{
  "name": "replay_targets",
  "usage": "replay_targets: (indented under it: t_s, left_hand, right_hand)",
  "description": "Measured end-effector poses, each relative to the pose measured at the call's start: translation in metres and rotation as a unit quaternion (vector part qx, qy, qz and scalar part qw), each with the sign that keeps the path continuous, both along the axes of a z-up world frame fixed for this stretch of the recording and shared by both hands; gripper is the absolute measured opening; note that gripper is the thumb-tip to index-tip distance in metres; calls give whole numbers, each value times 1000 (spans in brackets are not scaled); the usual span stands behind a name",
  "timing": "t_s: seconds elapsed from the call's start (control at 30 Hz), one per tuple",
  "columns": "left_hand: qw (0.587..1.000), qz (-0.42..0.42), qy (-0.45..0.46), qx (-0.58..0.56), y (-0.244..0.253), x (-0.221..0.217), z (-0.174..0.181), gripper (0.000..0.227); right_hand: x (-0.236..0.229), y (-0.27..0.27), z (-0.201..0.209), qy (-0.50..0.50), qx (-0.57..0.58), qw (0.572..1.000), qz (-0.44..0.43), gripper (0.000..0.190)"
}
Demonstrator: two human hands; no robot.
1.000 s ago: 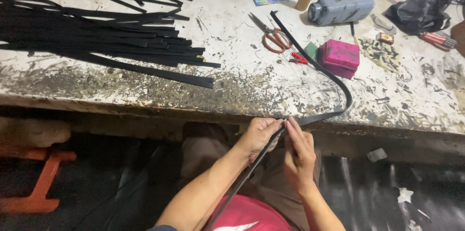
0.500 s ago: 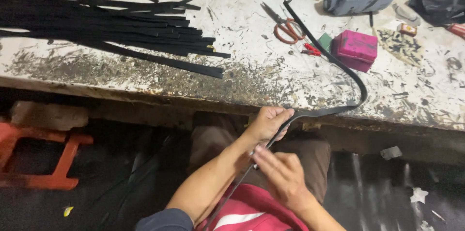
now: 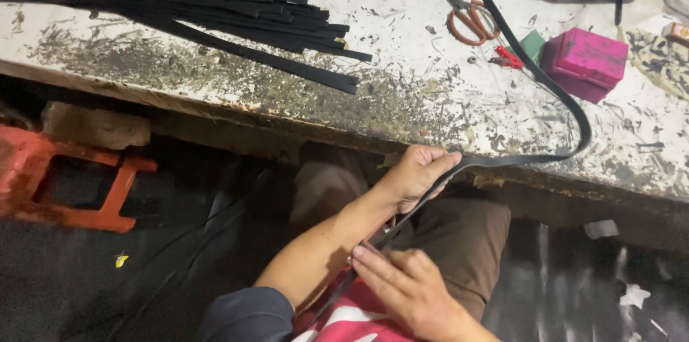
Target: The person smooths and rubs long black rubber strips by hand on a workbench, repeatedly running fingers along the length of each strip. The person picks up a new strip from a pile, smooths it, and places it back down, continuing this process throughout the clip.
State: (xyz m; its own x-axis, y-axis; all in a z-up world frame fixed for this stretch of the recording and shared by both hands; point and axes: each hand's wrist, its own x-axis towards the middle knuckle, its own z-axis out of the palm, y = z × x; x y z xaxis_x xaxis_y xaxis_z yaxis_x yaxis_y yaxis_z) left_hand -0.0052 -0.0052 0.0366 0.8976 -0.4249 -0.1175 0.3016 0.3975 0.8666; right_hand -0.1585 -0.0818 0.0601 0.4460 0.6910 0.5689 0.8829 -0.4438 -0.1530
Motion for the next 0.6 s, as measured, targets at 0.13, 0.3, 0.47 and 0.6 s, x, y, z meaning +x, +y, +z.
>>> replay_targets:
  t_s: [0.13, 0.3, 0.47, 0.6]
  left_hand:
    - [990, -3, -135, 30, -3, 14, -10, 51]
    - [998, 21, -63, 18, 4, 1, 3, 46]
    - [997, 15, -69, 44, 8, 1, 1, 50]
    - [999, 1, -20, 44, 14, -6, 20, 44]
  right_hand:
    - [36, -32, 26, 24, 71, 989, -129, 36]
    - [9, -9, 7, 11, 43, 998, -52, 40]
    - [15, -21, 15, 30, 20, 994, -108, 42]
    - [-10, 6, 12, 44, 11, 999, 30, 48]
